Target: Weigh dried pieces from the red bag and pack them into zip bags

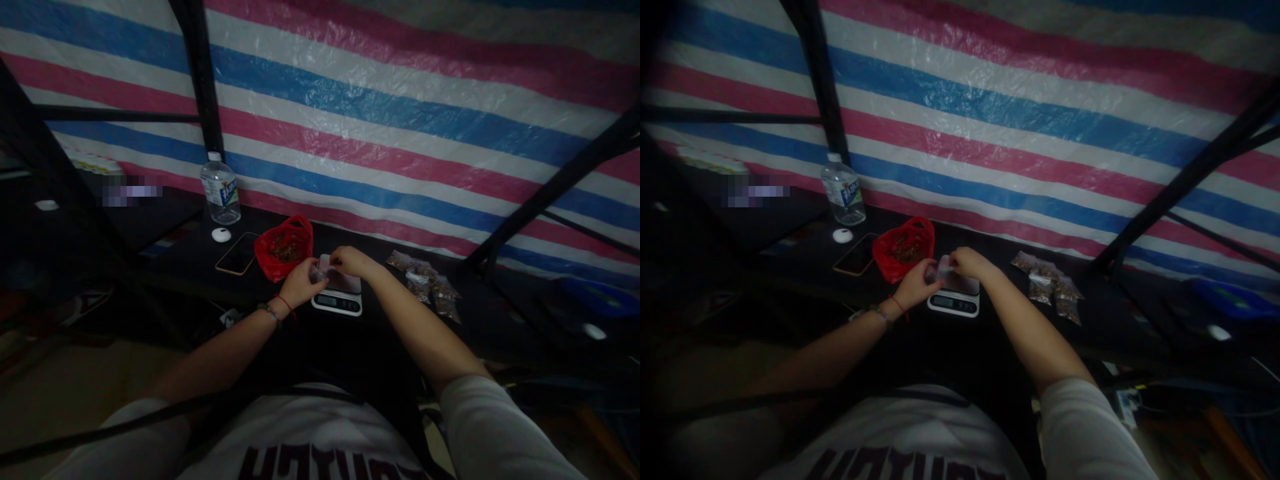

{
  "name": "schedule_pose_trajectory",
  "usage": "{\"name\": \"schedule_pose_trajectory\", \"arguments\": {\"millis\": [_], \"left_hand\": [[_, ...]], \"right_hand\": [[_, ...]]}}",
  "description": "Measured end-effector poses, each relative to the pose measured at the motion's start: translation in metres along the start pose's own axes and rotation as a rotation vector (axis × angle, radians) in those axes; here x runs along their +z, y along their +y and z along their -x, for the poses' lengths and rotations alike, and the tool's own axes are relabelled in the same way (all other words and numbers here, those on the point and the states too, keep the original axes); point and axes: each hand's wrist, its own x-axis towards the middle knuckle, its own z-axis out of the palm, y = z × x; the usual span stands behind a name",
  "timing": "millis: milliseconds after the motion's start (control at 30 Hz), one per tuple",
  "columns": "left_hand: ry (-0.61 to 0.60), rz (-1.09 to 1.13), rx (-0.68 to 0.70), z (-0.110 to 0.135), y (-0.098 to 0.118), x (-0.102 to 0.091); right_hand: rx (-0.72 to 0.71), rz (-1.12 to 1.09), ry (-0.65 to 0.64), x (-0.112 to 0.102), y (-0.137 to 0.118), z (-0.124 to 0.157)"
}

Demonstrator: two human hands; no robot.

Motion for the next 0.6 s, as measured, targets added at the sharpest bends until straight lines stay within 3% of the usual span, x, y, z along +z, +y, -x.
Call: {"name": "schedule_pose_trajectory", "arguments": {"millis": [133,333,467,600], "left_hand": [[0.002,-0.011,-0.023,0.000,0.001,0.000],[0.034,0.032,-0.016,-0.001,-0.001,0.000],[0.068,0.052,-0.038,-0.002,-0.003,0.003],[0.081,0.054,-0.041,-0.002,-0.007,0.006]], "right_hand": [[0.048,-0.259,0.174,-0.004,-0.003,0.004],[0.061,-0.585,0.357,0.008,-0.034,-0.001],[0.079,-0.584,0.375,0.013,-0.045,-0.004],[0.077,-0.520,0.314,0.006,-0.046,0.001]]}}
